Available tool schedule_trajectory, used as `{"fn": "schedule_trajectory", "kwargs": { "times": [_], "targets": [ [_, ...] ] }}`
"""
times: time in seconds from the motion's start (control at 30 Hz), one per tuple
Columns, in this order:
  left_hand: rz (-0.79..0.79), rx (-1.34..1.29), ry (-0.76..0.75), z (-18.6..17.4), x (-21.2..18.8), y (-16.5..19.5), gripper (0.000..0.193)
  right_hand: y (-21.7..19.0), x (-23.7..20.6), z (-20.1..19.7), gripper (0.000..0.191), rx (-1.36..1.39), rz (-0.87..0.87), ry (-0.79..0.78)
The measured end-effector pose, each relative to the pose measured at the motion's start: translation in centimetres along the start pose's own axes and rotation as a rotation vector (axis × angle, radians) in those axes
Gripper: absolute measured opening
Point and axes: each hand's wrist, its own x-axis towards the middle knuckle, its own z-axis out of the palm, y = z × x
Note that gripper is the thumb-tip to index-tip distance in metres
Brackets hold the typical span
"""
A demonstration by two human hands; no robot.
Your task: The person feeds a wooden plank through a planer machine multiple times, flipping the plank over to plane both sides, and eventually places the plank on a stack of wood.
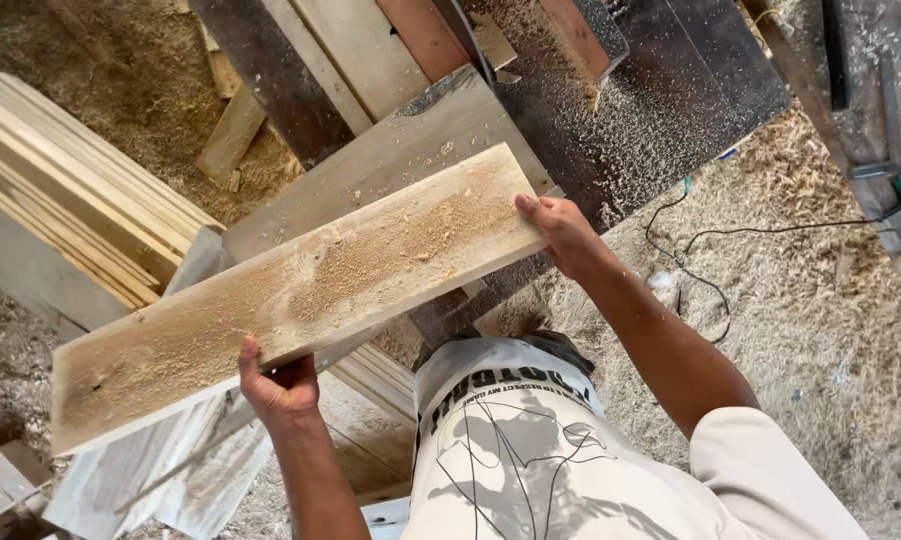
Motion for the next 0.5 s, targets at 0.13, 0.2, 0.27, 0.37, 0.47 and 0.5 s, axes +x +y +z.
{"fn": "schedule_trajectory", "kwargs": {
  "times": [0.13, 0.2, 0.27, 0.37, 0.47, 0.5],
  "targets": [
    [-0.031, -0.026, 0.016, 1.2, 2.1, -1.4, 0.067, -1.6, 2.5, -0.5, 0.049, -0.082, -0.045, -0.006],
    [-0.051, -0.03, 0.015, 1.5, 2.7, -2.2, 0.066, -2.3, 3.0, -1.0, 0.051, -0.15, -0.026, 0.002],
    [-0.068, -0.022, 0.01, 1.6, 2.9, -3.1, 0.064, -2.8, 3.0, -1.4, 0.05, -0.079, -0.041, 0.015],
    [-0.068, 0.006, 0.036, 1.7, 2.8, -3.8, 0.063, -2.9, 2.6, -1.5, 0.051, -0.062, -0.057, 0.059],
    [-0.045, 0.015, 0.054, 1.9, 2.4, -3.8, 0.059, -2.9, 2.1, -1.0, 0.051, -0.141, -0.131, 0.104],
    [-0.059, 0.043, 0.051, 2.1, 2.2, -3.5, 0.057, -3.0, 2.1, -0.8, 0.051, -0.166, -0.18, 0.128]
  ]
}}
